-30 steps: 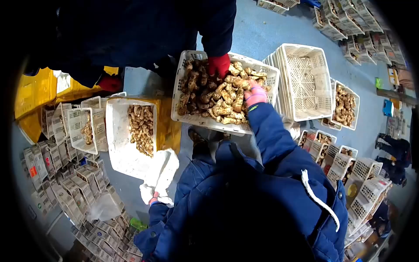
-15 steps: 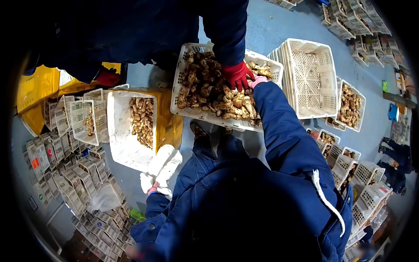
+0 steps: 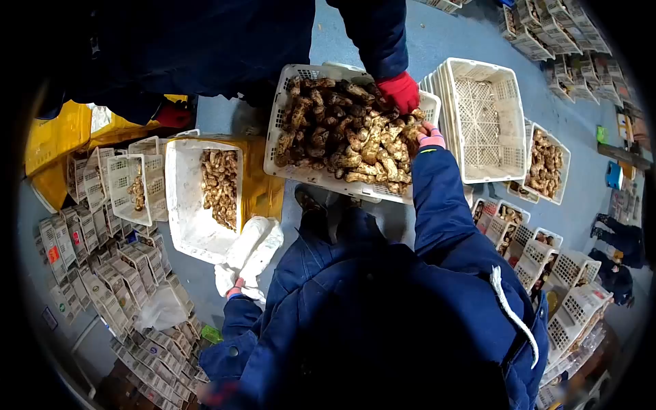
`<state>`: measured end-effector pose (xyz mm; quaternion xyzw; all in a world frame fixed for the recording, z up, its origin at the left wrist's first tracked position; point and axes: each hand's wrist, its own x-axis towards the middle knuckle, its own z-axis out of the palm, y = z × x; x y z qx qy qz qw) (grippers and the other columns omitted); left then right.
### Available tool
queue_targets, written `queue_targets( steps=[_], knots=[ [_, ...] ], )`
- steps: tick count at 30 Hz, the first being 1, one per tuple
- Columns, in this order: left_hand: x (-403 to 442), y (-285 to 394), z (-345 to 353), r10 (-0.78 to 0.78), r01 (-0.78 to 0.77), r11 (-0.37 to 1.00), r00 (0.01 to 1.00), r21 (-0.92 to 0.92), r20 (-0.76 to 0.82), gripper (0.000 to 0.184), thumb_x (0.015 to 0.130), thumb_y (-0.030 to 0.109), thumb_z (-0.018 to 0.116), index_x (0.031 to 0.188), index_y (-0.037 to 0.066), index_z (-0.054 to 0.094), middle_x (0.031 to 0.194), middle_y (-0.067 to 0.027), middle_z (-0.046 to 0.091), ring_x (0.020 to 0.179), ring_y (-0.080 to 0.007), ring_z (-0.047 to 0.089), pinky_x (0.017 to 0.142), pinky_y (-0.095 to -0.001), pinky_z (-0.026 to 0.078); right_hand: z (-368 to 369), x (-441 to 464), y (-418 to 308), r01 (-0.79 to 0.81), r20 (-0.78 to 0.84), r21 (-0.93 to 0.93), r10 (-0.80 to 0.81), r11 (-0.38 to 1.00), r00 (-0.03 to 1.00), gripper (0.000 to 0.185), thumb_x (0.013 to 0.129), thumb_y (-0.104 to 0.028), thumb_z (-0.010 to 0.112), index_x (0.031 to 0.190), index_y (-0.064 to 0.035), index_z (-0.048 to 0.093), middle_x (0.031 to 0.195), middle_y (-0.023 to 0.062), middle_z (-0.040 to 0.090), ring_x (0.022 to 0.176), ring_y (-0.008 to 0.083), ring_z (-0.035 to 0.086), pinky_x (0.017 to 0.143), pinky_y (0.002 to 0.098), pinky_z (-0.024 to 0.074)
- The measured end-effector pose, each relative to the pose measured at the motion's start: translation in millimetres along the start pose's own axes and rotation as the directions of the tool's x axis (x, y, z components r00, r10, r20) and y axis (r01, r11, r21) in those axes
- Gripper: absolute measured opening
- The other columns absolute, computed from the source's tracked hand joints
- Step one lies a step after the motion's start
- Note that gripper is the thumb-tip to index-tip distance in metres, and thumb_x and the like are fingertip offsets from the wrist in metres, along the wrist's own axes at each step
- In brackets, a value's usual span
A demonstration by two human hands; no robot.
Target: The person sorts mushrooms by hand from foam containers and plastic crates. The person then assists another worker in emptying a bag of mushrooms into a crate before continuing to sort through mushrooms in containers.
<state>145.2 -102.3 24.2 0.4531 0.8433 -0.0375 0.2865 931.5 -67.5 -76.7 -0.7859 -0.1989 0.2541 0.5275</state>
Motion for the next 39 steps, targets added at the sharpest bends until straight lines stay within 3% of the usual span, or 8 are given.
queue_targets(
  steps=[3,5,13,15,19,23,29,39],
  knots=[
    [7.4,5.0,0.9,0.014,-0.014,1.000,1.000,-0.005,0.002,0.064,0.056,0.011,0.073,0.112,0.003,0.042,0.108,-0.0104,0.049,0.096,-0.0242,0.048,0.082,-0.0334,0.040,-7.8,-23.6,-87.7,0.134,-0.285,-0.225,-0.197,0.965,0.938,0.034,0.073,0.004,0.050,0.106,-0.0011,0.054,0.097,0.0142,0.057,0.088,0.0220,0.055,0.077,0.0289,0.0432],
    [8.8,5.5,2.0,0.021,-0.021,1.000,1.000,-0.015,0.008,0.064,0.058,0.011,0.073,0.113,0.003,0.042,0.109,-0.0100,0.049,0.096,-0.0236,0.047,0.083,-0.0333,0.039,-7.8,-23.1,-95.0,0.311,-0.112,-0.531,-0.429,0.788,0.896,0.032,0.072,0.002,0.051,0.104,-0.0026,0.055,0.100,0.0161,0.056,0.091,0.0269,0.054,0.081,0.0314,0.0425],
    [21.5,-33.6,19.9,-0.008,0.026,0.973,0.997,-0.228,0.079,0.065,0.063,0.010,0.072,0.119,0.001,0.041,0.113,-0.0084,0.049,0.098,-0.0211,0.047,0.085,-0.0329,0.038,34.2,-97.4,-120.2,0.023,0.243,-0.501,0.115,0.865,0.963,0.048,0.073,-0.032,0.059,0.113,-0.0067,0.051,0.107,0.0188,0.054,0.100,0.0294,0.052,0.087,0.0348,0.0390],
    [24.2,-43.0,26.2,-0.003,0.032,0.958,0.995,-0.286,0.102,0.065,0.064,0.010,0.072,0.120,0.000,0.041,0.115,-0.0080,0.048,0.098,-0.0205,0.046,0.086,-0.0328,0.038,42.8,-110.5,-114.8,0.231,0.331,-0.673,0.007,0.703,0.944,0.060,0.073,-0.037,0.058,0.124,-0.0096,0.040,0.116,0.0178,0.048,0.109,0.0283,0.045,0.093,0.0351,0.0333],
    [11.9,-21.3,22.6,0.189,-0.187,0.981,0.981,-0.054,0.032,0.065,0.065,0.010,0.071,0.121,0.001,0.041,0.116,-0.0070,0.047,0.099,-0.0199,0.047,0.086,-0.0312,0.038,43.1,-107.8,-145.8,0.118,0.305,-0.822,0.255,0.557,0.917,0.066,0.071,-0.043,0.057,0.127,-0.0143,0.035,0.120,0.0171,0.046,0.111,0.0292,0.044,0.093,0.0368,0.0334],
    [5.4,-46.2,33.8,0.024,-0.017,0.981,0.999,-0.196,0.033,0.064,0.063,0.011,0.071,0.118,0.002,0.041,0.113,-0.0078,0.048,0.098,-0.0213,0.047,0.084,-0.0310,0.038,44.4,-94.8,-165.8,0.162,0.468,-0.647,0.221,0.745,0.856,0.073,0.066,-0.041,0.062,0.128,-0.0154,0.033,0.115,0.0173,0.050,0.104,0.0308,0.049,0.088,0.0355,0.0384],
    [-0.2,-21.7,21.7,0.037,-0.036,0.997,0.999,-0.067,0.016,0.065,0.056,0.013,0.073,0.112,0.004,0.041,0.107,-0.0096,0.049,0.095,-0.0241,0.048,0.081,-0.0320,0.040,76.5,-105.4,-186.0,-0.139,0.184,-0.821,0.486,0.554,0.854,0.077,0.070,-0.048,0.056,0.132,-0.0169,0.024,0.117,0.0211,0.047,0.104,0.0344,0.049,0.090,0.0388,0.0373],
    [10.9,-9.2,-0.4,0.132,-0.124,0.967,0.991,0.223,-0.025,0.068,0.043,0.015,0.076,0.101,0.006,0.042,0.096,-0.0128,0.051,0.090,-0.0289,0.050,0.075,-0.0337,0.043,73.6,-179.6,-165.7,0.116,0.094,-0.587,-0.074,0.801,0.993,0.044,0.073,-0.028,0.058,0.113,-0.0111,0.050,0.090,0.0193,0.058,0.083,0.0337,0.055,0.077,0.0390,0.0436]
  ],
)
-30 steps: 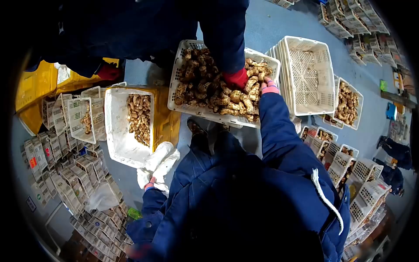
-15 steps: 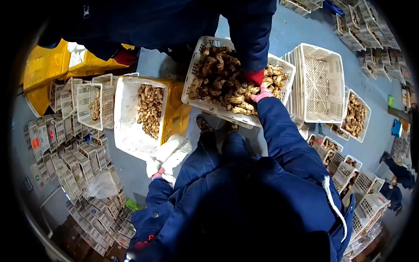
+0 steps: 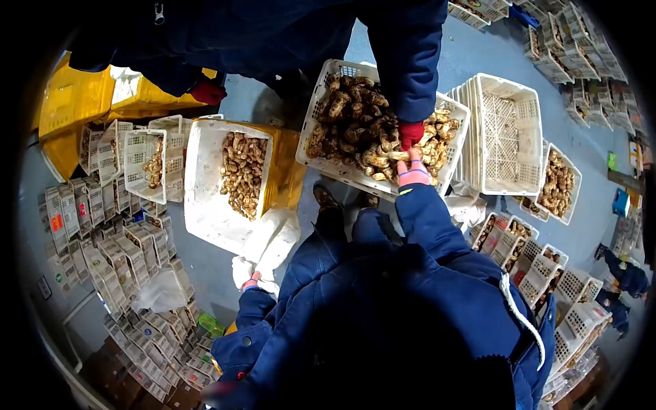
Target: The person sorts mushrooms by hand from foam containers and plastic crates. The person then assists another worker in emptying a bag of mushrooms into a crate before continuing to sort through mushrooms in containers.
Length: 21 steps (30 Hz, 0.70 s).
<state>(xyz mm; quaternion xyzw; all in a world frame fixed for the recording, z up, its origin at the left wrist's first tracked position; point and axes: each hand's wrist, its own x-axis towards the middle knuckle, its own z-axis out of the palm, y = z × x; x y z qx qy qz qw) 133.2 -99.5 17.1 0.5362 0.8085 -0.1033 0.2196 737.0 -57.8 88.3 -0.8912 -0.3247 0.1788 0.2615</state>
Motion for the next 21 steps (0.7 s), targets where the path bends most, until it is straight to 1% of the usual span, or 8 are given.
queue_targets(
  steps=[4,6,8,10,13,18,20,21],
  knots=[
    [4.6,-53.8,29.8,0.226,-0.206,0.968,0.964,0.147,-0.140,0.068,0.040,0.016,0.077,0.099,0.007,0.042,0.090,-0.0143,0.052,0.088,-0.0303,0.051,0.073,-0.0339,0.044,38.0,-8.1,-29.8,0.428,0.024,0.114,-0.433,0.896,0.901,0.029,0.073,-0.021,0.055,0.099,-0.0079,0.057,0.102,0.0164,0.055,0.097,0.0300,0.051,0.086,0.0375,0.0393],
    [-18.1,-34.1,21.7,0.302,-0.299,0.953,0.911,0.055,-0.281,0.065,0.042,0.014,0.075,0.098,0.008,0.043,0.083,-0.0138,0.054,0.084,-0.0303,0.053,0.073,-0.0341,0.044,60.4,-4.9,-42.6,0.604,0.348,-0.016,-0.562,0.796,0.750,0.029,0.070,-0.020,0.055,0.096,-0.0074,0.058,0.107,0.0151,0.053,0.102,0.0288,0.049,0.087,0.0384,0.0382],
    [-13.9,-33.1,22.1,0.119,-0.131,0.990,0.977,-0.055,-0.179,0.061,0.043,0.014,0.075,0.096,0.008,0.044,0.083,-0.0131,0.055,0.083,-0.0297,0.053,0.072,-0.0343,0.044,44.7,3.2,-71.1,0.562,0.545,-0.162,-0.401,0.811,0.736,0.029,0.068,-0.019,0.054,0.095,-0.0095,0.056,0.112,0.0138,0.050,0.108,0.0285,0.045,0.092,0.0421,0.0314],
    [-4.9,-47.5,33.8,0.034,-0.050,0.991,0.991,-0.127,-0.132,0.057,0.044,0.014,0.074,0.094,0.009,0.046,0.084,-0.0123,0.055,0.082,-0.0292,0.054,0.072,-0.0345,0.044,61.8,7.6,-51.5,0.581,0.359,-0.455,-0.458,0.674,0.813,0.031,0.068,-0.021,0.054,0.097,-0.0105,0.054,0.114,0.0126,0.049,0.112,0.0279,0.042,0.093,0.0439,0.0281],
    [29.7,-106.1,81.4,0.017,-0.063,0.965,0.983,-0.254,-0.181,0.052,0.046,0.014,0.073,0.091,0.009,0.048,0.084,-0.0111,0.055,0.081,-0.0285,0.054,0.071,-0.0348,0.044,61.3,22.6,-42.5,0.676,0.424,-0.400,-0.529,0.619,0.735,0.023,0.075,-0.018,0.045,0.095,-0.0112,0.056,0.108,0.0090,0.050,0.106,0.0254,0.044,0.085,0.0425,0.0349],
    [-7.7,-30.5,22.0,-0.024,0.022,0.999,0.998,-0.043,-0.052,0.049,0.051,0.013,0.070,0.093,0.008,0.046,0.088,-0.0118,0.053,0.087,-0.0277,0.052,0.074,-0.0336,0.043,80.9,45.1,-38.6,0.748,0.580,-0.568,-0.478,0.343,0.659,0.023,0.077,-0.018,0.044,0.091,-0.0121,0.062,0.101,0.0071,0.053,0.099,0.0228,0.046,0.075,0.0366,0.0405],
    [-38.3,20.0,-22.3,0.076,-0.073,0.996,0.996,0.060,-0.054,0.049,0.052,0.013,0.069,0.095,0.007,0.046,0.089,-0.0117,0.052,0.090,-0.0270,0.050,0.075,-0.0329,0.042,70.0,51.7,-46.5,0.766,0.636,-0.502,-0.429,0.401,0.641,0.023,0.077,-0.018,0.044,0.090,-0.0121,0.062,0.096,0.0076,0.056,0.094,0.0231,0.051,0.073,0.0367,0.0425],
    [-50.8,5.9,-6.0,-0.041,-0.022,0.896,0.990,-0.444,-0.132,0.057,0.053,0.007,0.067,0.105,0.007,0.044,0.096,-0.0080,0.048,0.095,-0.0220,0.045,0.081,-0.0285,0.039,69.6,54.4,-47.8,0.762,0.666,-0.489,-0.382,0.425,0.641,0.023,0.076,-0.018,0.044,0.088,-0.0121,0.063,0.093,0.0078,0.058,0.091,0.0237,0.054,0.071,0.0373,0.0437]
  ],
)
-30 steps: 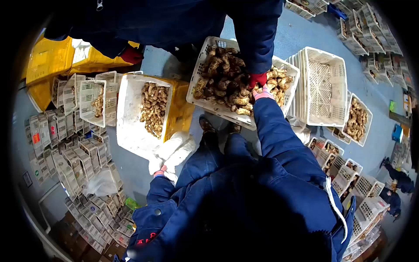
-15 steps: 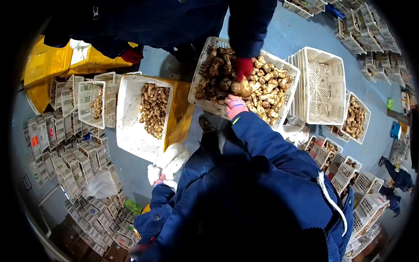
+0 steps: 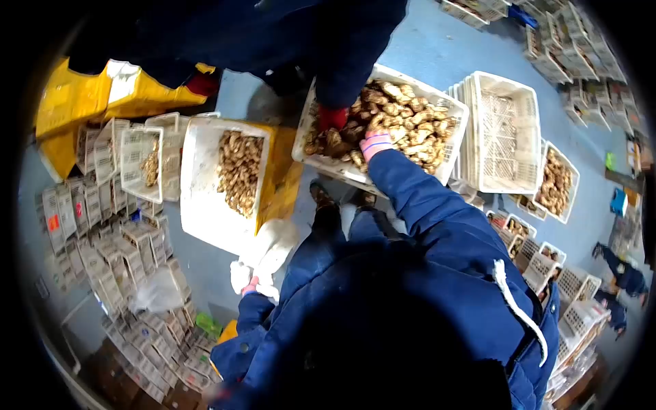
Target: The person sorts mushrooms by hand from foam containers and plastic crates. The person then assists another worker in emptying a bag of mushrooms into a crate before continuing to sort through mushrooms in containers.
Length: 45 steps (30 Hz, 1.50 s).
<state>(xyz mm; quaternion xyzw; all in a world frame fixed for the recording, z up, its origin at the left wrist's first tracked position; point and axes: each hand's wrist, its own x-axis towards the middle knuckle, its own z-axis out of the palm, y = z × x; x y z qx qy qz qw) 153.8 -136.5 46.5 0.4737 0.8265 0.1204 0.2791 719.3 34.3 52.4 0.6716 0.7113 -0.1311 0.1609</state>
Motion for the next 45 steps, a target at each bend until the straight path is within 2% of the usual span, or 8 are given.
queue_targets(
  steps=[1,2,9,14,15,19,33,45],
  knots=[
    [43.2,-84.7,10.2,0.047,-0.182,0.793,0.970,0.581,0.239,0.067,0.054,0.000,0.065,0.116,0.006,0.039,0.105,-0.0045,0.042,0.100,-0.0175,0.039,0.086,-0.0245,0.034,8.9,-0.5,-4.3,-0.073,-0.077,0.114,0.082,0.991,0.994,0.022,0.075,-0.018,0.045,0.085,-0.0121,0.064,0.089,0.0081,0.059,0.086,0.0242,0.056,0.068,0.0380,0.0454],
    [16.7,-60.5,11.2,-0.131,0.147,0.980,0.985,-0.137,0.114,0.068,0.051,0.000,0.067,0.114,0.006,0.040,0.105,-0.0033,0.043,0.099,-0.0156,0.039,0.086,-0.0239,0.034,-14.1,-3.3,-8.8,-0.174,0.156,0.241,0.139,0.955,0.978,0.022,0.076,-0.018,0.045,0.085,-0.0123,0.064,0.091,0.0087,0.059,0.090,0.0250,0.056,0.069,0.0384,0.0460],
    [13.6,62.0,-6.7,-0.279,0.142,0.852,0.938,0.504,0.206,0.068,0.050,-0.005,0.066,0.112,0.006,0.040,0.107,-0.0050,0.043,0.098,-0.0159,0.040,0.086,-0.0236,0.035,33.0,-23.5,-49.2,0.021,-0.200,0.652,0.145,0.758,0.969,0.038,0.068,-0.027,0.062,0.097,-0.0055,0.052,0.099,0.0167,0.054,0.096,0.0313,0.051,0.079,0.0389,0.0428],
    [52.4,-67.7,15.7,-0.205,0.248,0.946,0.957,-0.211,0.206,0.074,0.051,-0.009,0.063,0.117,0.007,0.035,0.112,-0.0053,0.040,0.102,-0.0161,0.038,0.091,-0.0215,0.030,9.8,-69.7,27.9,-0.235,-0.243,0.591,0.448,0.772,0.860,0.017,0.072,-0.016,0.053,0.086,-0.0099,0.058,0.086,0.0106,0.059,0.086,0.0272,0.057,0.073,0.0390,0.0459],
    [57.7,-82.9,21.8,-0.206,0.286,0.873,0.950,-0.394,0.234,0.075,0.051,-0.010,0.063,0.118,0.007,0.035,0.113,-0.0053,0.040,0.103,-0.0161,0.037,0.092,-0.0211,0.029,17.4,-64.0,67.0,-0.494,0.231,0.411,0.436,0.766,0.870,0.020,0.073,-0.013,0.051,0.091,-0.0093,0.058,0.092,0.0114,0.057,0.090,0.0259,0.056,0.075,0.0380,0.0452],
    [44.4,58.0,14.8,-0.242,-0.060,0.696,0.919,0.715,0.312,0.095,0.042,0.008,0.077,0.124,0.006,0.030,0.112,-0.0128,0.041,0.107,-0.0215,0.038,0.093,-0.0232,0.030,67.7,-100.7,115.0,-0.519,0.070,0.263,0.521,0.813,0.851,0.023,0.073,-0.011,0.051,0.094,-0.0072,0.057,0.096,0.0121,0.055,0.092,0.0278,0.055,0.075,0.0368,0.0453],
    [41.8,8.7,8.4,-0.284,0.256,0.956,0.927,0.143,0.245,0.091,0.047,0.015,0.077,0.123,0.000,0.030,0.113,-0.0138,0.045,0.103,-0.0210,0.042,0.091,-0.0253,0.032,27.6,-101.5,54.9,-0.539,0.460,0.623,0.291,0.567,0.839,0.066,0.068,-0.031,0.062,0.124,-0.0063,0.038,0.115,0.0201,0.048,0.106,0.0303,0.047,0.089,0.0355,0.0390],
    [41.8,20.6,17.1,-0.312,0.299,0.950,0.919,0.089,0.240,0.086,0.050,0.023,0.078,0.118,-0.004,0.033,0.110,-0.0154,0.047,0.098,-0.0213,0.044,0.088,-0.0275,0.035,-19.3,-31.7,44.0,-0.283,-0.047,0.556,0.369,0.782,0.928,0.044,0.075,-0.026,0.055,0.111,-0.0041,0.046,0.113,0.0182,0.047,0.106,0.0317,0.046,0.088,0.0383,0.0374]
  ],
)
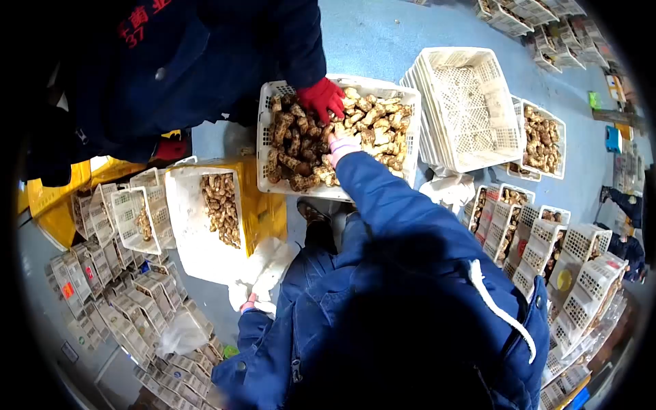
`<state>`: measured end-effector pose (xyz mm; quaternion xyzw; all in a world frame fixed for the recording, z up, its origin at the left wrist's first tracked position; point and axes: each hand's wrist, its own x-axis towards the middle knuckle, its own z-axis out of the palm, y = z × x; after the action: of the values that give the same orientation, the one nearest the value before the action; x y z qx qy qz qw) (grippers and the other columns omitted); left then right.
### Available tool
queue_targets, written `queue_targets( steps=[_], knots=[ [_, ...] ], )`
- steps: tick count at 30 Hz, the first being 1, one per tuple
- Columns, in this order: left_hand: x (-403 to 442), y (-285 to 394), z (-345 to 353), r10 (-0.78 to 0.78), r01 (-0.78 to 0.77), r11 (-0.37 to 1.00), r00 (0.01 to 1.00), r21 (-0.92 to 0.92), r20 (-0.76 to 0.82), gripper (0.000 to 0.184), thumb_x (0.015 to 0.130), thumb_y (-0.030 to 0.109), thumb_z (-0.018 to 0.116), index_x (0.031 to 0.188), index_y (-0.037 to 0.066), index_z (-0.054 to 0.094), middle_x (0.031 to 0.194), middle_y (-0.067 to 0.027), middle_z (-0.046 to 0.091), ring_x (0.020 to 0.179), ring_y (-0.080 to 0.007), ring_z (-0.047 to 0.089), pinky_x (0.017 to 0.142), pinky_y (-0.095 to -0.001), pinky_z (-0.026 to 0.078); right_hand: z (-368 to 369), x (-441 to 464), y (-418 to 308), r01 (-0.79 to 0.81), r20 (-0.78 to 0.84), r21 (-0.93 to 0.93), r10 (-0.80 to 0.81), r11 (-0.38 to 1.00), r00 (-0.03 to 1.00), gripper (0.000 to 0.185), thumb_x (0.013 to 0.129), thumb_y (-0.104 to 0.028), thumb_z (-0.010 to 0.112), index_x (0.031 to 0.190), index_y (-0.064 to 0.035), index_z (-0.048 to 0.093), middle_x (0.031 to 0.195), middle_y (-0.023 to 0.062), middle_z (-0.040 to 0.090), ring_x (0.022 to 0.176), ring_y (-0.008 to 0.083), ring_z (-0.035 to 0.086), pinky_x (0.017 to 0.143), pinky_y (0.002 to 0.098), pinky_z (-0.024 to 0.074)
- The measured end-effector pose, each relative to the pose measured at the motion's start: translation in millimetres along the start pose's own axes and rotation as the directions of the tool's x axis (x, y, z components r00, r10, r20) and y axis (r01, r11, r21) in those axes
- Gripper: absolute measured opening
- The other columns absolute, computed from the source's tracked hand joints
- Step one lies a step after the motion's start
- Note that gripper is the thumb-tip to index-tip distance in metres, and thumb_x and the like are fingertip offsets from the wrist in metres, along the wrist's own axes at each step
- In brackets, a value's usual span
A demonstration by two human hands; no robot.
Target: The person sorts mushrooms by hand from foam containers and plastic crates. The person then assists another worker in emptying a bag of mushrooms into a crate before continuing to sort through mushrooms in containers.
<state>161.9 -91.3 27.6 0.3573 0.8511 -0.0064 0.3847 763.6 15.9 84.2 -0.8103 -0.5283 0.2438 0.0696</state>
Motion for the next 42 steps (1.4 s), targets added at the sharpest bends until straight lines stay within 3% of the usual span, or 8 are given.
queue_targets(
  steps=[4,10,14,18,22,23,34,42],
  knots=[
    [3.8,-2.0,-1.9,-0.013,0.013,1.000,1.000,-0.020,-0.010,0.084,0.051,0.026,0.078,0.116,-0.006,0.034,0.109,-0.0160,0.048,0.097,-0.0214,0.045,0.087,-0.0282,0.036,47.8,18.9,25.8,0.129,0.049,-0.020,-0.128,0.991,0.991,0.034,0.072,-0.011,0.053,0.106,-0.0039,0.052,0.108,0.0153,0.052,0.101,0.0323,0.049,0.087,0.0362,0.0386],
    [4.3,-11.5,2.1,-0.056,0.055,0.997,0.998,-0.053,-0.022,0.083,0.053,0.030,0.078,0.114,-0.008,0.036,0.108,-0.0168,0.049,0.094,-0.0216,0.047,0.085,-0.0293,0.038,105.1,-44.1,95.0,0.213,-0.582,0.346,0.031,0.914,0.813,0.035,0.071,-0.011,0.057,0.105,-0.0049,0.053,0.108,0.0168,0.052,0.101,0.0335,0.048,0.089,0.0382,0.0370],
    [-1.5,-11.0,8.7,-0.117,0.117,0.993,0.993,-0.031,-0.011,0.082,0.054,0.032,0.078,0.112,-0.009,0.037,0.107,-0.0173,0.050,0.093,-0.0217,0.047,0.084,-0.0301,0.039,91.7,-60.9,116.9,0.067,-0.006,0.152,-0.067,0.986,0.998,0.047,0.072,-0.016,0.056,0.117,-0.0072,0.045,0.114,0.0181,0.048,0.107,0.0330,0.044,0.093,0.0368,0.0332],
    [23.0,-28.1,9.7,-0.181,0.181,0.981,0.983,-0.072,0.000,0.078,0.057,0.032,0.077,0.110,-0.010,0.040,0.106,-0.0168,0.051,0.090,-0.0219,0.049,0.081,-0.0313,0.040,79.7,-29.3,96.7,-0.235,0.004,0.122,0.236,0.964,0.972,0.042,0.073,-0.010,0.054,0.115,-0.0070,0.046,0.109,0.0180,0.053,0.102,0.0317,0.049,0.088,0.0366,0.0382],
    [14.7,-1.2,10.4,-0.038,0.056,0.958,0.997,-0.282,0.068,0.060,0.065,0.014,0.073,0.118,0.003,0.046,0.117,-0.0064,0.049,0.103,-0.0189,0.045,0.088,-0.0299,0.036,30.5,-6.0,64.1,0.022,0.219,-0.031,-0.015,0.999,0.976,0.036,0.076,-0.010,0.047,0.112,-0.0094,0.046,0.100,0.0162,0.057,0.095,0.0306,0.054,0.079,0.0382,0.0437],
    [23.2,11.5,8.5,0.035,-0.042,0.994,0.997,0.101,0.067,0.068,0.066,0.009,0.071,0.125,0.006,0.038,0.122,-0.0063,0.045,0.108,-0.0191,0.041,0.091,-0.0298,0.032,33.6,5.6,63.3,0.062,0.226,-0.087,-0.041,0.994,0.973,0.033,0.076,-0.010,0.049,0.108,-0.0094,0.048,0.099,0.0148,0.058,0.094,0.0294,0.055,0.077,0.0388,0.0442],
    [1.6,16.1,13.7,-0.034,0.033,0.996,0.999,-0.087,-0.008,0.064,0.063,0.015,0.074,0.117,-0.002,0.044,0.116,-0.0106,0.049,0.100,-0.0225,0.046,0.087,-0.0333,0.037,129.3,-33.3,84.2,0.102,-0.052,-0.166,-0.112,0.981,0.992,0.024,0.080,-0.016,0.042,0.101,-0.0093,0.051,0.130,0.0183,0.032,0.108,0.0327,0.045,0.079,0.0418,0.0436],
    [-15.1,33.6,19.2,-0.097,0.106,0.986,0.992,-0.128,0.077,0.067,0.065,0.010,0.071,0.122,0.001,0.037,0.121,-0.0088,0.044,0.105,-0.0220,0.041,0.091,-0.0318,0.031,57.9,-18.6,64.5,-0.018,-0.163,0.225,0.056,0.974,0.985,0.029,0.077,-0.019,0.050,0.103,-0.0059,0.051,0.105,0.0152,0.054,0.099,0.0305,0.050,0.081,0.0383,0.0417]
  ],
)
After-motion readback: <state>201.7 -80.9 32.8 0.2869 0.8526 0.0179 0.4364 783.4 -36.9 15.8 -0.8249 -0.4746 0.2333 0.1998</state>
